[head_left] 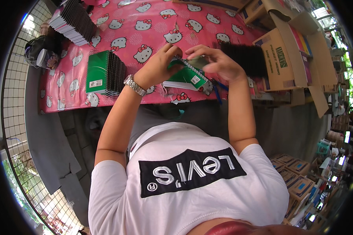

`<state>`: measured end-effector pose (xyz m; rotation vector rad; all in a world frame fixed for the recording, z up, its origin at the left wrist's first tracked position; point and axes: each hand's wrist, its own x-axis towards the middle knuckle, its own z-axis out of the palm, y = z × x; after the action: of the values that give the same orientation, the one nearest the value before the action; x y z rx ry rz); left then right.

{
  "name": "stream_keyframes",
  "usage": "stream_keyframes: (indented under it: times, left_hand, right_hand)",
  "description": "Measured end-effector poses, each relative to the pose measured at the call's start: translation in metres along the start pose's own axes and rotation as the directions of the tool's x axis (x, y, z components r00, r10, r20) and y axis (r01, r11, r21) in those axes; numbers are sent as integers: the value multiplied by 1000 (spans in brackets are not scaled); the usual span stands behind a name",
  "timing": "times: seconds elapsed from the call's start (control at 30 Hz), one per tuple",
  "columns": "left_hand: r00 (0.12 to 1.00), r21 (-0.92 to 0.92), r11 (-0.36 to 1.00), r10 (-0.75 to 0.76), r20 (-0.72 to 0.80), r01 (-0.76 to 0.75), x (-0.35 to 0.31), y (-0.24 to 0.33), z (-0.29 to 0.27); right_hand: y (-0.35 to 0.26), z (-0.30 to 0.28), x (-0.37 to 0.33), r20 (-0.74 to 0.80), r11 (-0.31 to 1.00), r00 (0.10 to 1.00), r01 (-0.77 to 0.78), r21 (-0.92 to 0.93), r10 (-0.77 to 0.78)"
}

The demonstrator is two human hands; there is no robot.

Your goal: The person threads black plastic coils into pre-punched holes of small green and red notebook covers and paper stacks, using scissors to trim the coil ends.

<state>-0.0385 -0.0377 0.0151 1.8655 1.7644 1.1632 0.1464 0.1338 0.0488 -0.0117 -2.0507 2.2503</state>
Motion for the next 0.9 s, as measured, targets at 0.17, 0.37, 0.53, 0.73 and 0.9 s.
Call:
stream_keyframes:
  times: [0.17, 0.37, 0.53, 0.73, 0.9]
  left_hand:
    - [999, -76, 996, -45, -31, 43, -2, 0, -1]
    - [917, -269, 930, -316, -243, 249, -30, 15, 4]
    - [861, -293, 894, -420, -288, 338, -37, 7, 20]
    - [850, -62, 983, -183, -495, 175, -31, 12, 26]
    - [849, -201, 944, -323, -418, 260, -34, 1, 27]
  right_hand:
    - [32, -22, -41, -465, 961, 885, -154, -230, 30]
    - [107, -72, -186, -877, 282, 274, -872, -399, -395]
    - [161, -47, -209, -780, 208, 322, -845, -492, -536]
    - [159, 21, -141, -625, 54, 732, -637, -769, -271]
    - [162, 21, -136, -684, 246, 688, -639, -729, -241]
